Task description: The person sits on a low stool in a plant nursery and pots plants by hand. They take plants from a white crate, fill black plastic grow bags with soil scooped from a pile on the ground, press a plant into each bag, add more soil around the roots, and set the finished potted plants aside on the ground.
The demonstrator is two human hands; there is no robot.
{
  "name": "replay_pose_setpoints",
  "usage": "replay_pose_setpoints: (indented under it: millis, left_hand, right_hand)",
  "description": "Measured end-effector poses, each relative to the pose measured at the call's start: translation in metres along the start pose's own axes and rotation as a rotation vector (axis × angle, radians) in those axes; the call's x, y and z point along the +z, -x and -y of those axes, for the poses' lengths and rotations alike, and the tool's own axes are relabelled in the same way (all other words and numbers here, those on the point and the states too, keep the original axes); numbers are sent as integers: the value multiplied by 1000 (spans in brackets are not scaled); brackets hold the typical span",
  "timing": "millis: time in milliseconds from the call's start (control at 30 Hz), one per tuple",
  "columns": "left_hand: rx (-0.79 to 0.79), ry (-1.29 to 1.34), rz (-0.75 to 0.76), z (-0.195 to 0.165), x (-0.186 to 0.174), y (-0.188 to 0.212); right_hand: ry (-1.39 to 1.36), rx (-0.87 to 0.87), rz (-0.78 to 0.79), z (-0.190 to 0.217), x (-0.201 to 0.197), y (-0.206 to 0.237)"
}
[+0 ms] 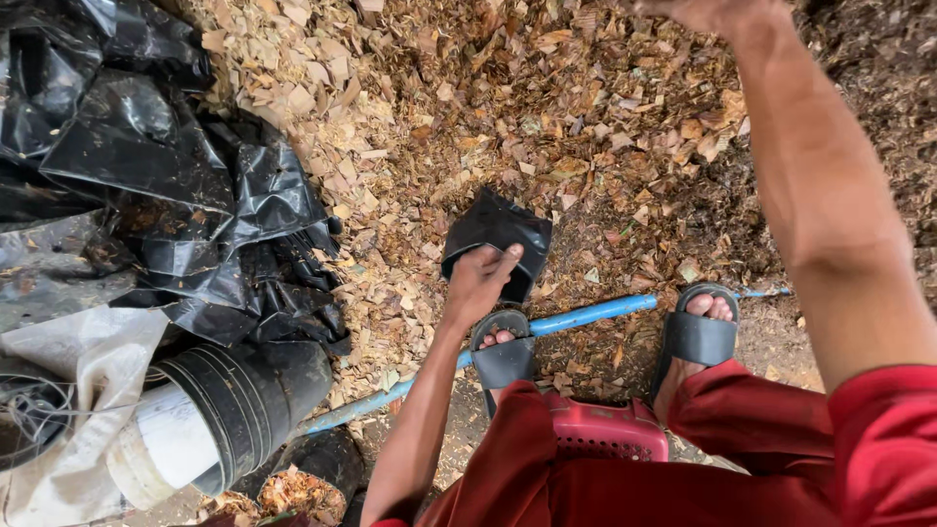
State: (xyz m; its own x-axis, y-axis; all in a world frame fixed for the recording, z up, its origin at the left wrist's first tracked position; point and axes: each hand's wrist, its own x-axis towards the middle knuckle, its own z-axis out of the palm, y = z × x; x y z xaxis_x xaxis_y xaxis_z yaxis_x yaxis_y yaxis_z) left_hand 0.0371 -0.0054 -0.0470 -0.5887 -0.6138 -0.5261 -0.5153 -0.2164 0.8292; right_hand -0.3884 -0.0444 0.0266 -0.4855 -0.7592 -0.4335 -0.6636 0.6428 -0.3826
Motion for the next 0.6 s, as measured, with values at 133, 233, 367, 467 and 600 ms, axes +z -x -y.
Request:
replay_pose_setpoints:
  millis: [133, 233, 367, 467, 600]
  left_hand:
    - [19, 218, -202, 2, 2, 16]
    - [83, 138, -243, -9, 2, 24]
    - [-65, -543, -44, -37, 3, 22]
    - [7, -561, 262, -56, 17, 19]
    - [214, -448, -45, -50, 21, 39]
  right_hand:
    - [224, -130, -78, 6, 22, 11]
    - [175, -61, 146, -7, 29, 4]
    - [-103, 21, 235, 4, 35, -10]
    - [183, -131, 111, 33, 67, 2]
    - [327, -73, 413, 38, 77, 31]
